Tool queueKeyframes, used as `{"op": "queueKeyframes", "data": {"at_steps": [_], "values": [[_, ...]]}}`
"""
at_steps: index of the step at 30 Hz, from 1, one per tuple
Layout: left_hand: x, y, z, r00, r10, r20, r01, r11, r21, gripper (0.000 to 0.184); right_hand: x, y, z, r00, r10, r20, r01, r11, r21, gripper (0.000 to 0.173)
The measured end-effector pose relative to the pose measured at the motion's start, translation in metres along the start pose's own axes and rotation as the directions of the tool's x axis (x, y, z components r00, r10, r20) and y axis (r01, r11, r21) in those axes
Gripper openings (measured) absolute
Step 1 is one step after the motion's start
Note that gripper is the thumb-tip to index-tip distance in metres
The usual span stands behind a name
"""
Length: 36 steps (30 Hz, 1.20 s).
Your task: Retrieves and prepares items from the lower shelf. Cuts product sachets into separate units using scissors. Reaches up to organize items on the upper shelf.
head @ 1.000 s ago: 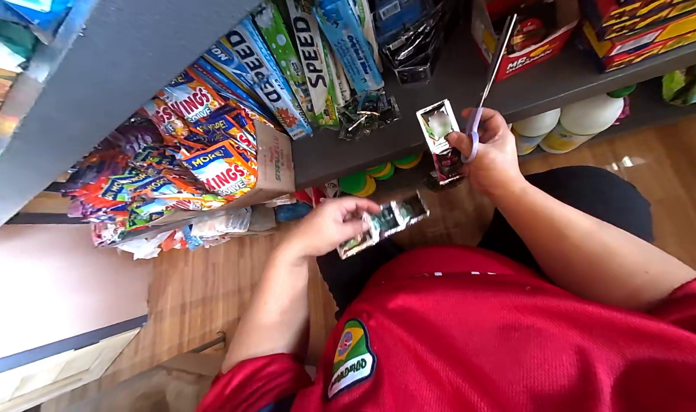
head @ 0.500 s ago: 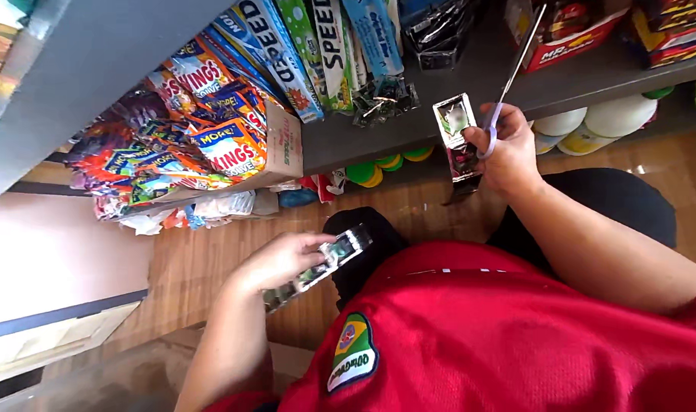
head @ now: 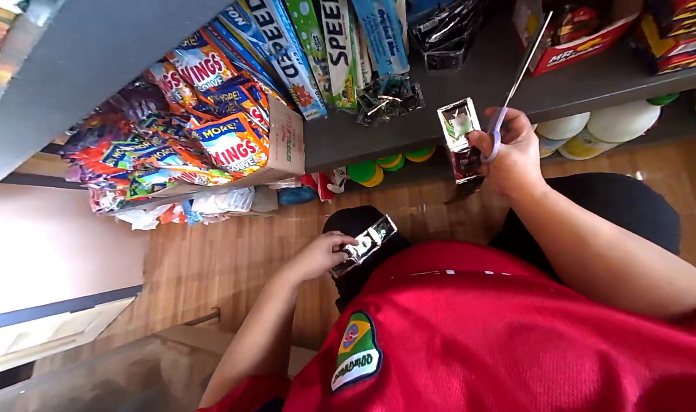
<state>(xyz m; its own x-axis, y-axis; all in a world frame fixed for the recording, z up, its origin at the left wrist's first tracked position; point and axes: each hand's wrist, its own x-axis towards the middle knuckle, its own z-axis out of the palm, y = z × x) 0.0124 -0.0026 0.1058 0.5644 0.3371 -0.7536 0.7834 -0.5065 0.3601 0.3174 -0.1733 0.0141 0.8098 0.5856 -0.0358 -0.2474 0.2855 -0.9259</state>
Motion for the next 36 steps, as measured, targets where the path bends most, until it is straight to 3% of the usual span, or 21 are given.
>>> {"op": "queueKeyframes", "data": {"at_steps": [6,14,16,18,21,23,25,28,30,32,36], "values": [[0.009,0.015,0.017,0.994,0.044,-0.100,-0.018,0.969,0.246,0.043,-0.003,0.001,0.004,0.999,-0.003,0.040,0.004,0.999,-0.038,0.048],[0.020,0.028,0.003,0.990,0.033,-0.141,-0.004,0.978,0.207,0.039,-0.006,-0.002,0.002,0.997,0.020,0.080,-0.012,0.995,-0.098,0.049],[0.027,0.041,0.006,0.960,0.117,-0.255,-0.092,0.990,0.110,0.036,-0.007,-0.004,0.003,0.997,0.025,0.075,-0.017,0.994,-0.108,0.049],[0.039,0.058,0.018,0.874,0.274,-0.401,-0.296,0.955,0.006,0.038,-0.008,-0.004,0.005,0.997,0.033,0.069,-0.026,0.994,-0.105,0.050],[0.065,0.096,0.035,0.714,0.475,-0.514,-0.591,0.803,-0.079,0.056,-0.013,0.000,0.011,0.996,0.026,0.086,-0.021,0.998,-0.062,0.051],[0.078,0.122,0.040,0.650,0.513,-0.561,-0.677,0.725,-0.122,0.059,-0.018,0.002,0.015,0.993,0.020,0.118,-0.014,0.999,-0.051,0.050],[0.084,0.139,0.040,0.617,0.506,-0.603,-0.708,0.692,-0.143,0.051,-0.022,0.003,0.016,0.985,0.026,0.170,-0.020,0.999,-0.033,0.049],[0.087,0.147,0.031,0.659,0.420,-0.625,-0.687,0.673,-0.273,0.045,-0.019,-0.005,0.011,0.960,0.087,0.265,-0.088,0.996,-0.006,0.046],[0.084,0.143,0.020,0.694,0.361,-0.623,-0.667,0.649,-0.367,0.050,-0.011,-0.014,0.001,0.919,0.152,0.364,-0.149,0.988,-0.037,0.048],[0.077,0.133,0.003,0.687,0.350,-0.636,-0.683,0.612,-0.400,0.058,-0.001,-0.023,-0.012,0.842,0.209,0.498,-0.148,0.976,-0.159,0.056],[0.059,0.118,-0.025,0.688,0.327,-0.648,-0.689,0.576,-0.441,0.065,0.011,-0.045,-0.039,0.562,0.413,0.716,-0.074,0.888,-0.454,0.050]]}}
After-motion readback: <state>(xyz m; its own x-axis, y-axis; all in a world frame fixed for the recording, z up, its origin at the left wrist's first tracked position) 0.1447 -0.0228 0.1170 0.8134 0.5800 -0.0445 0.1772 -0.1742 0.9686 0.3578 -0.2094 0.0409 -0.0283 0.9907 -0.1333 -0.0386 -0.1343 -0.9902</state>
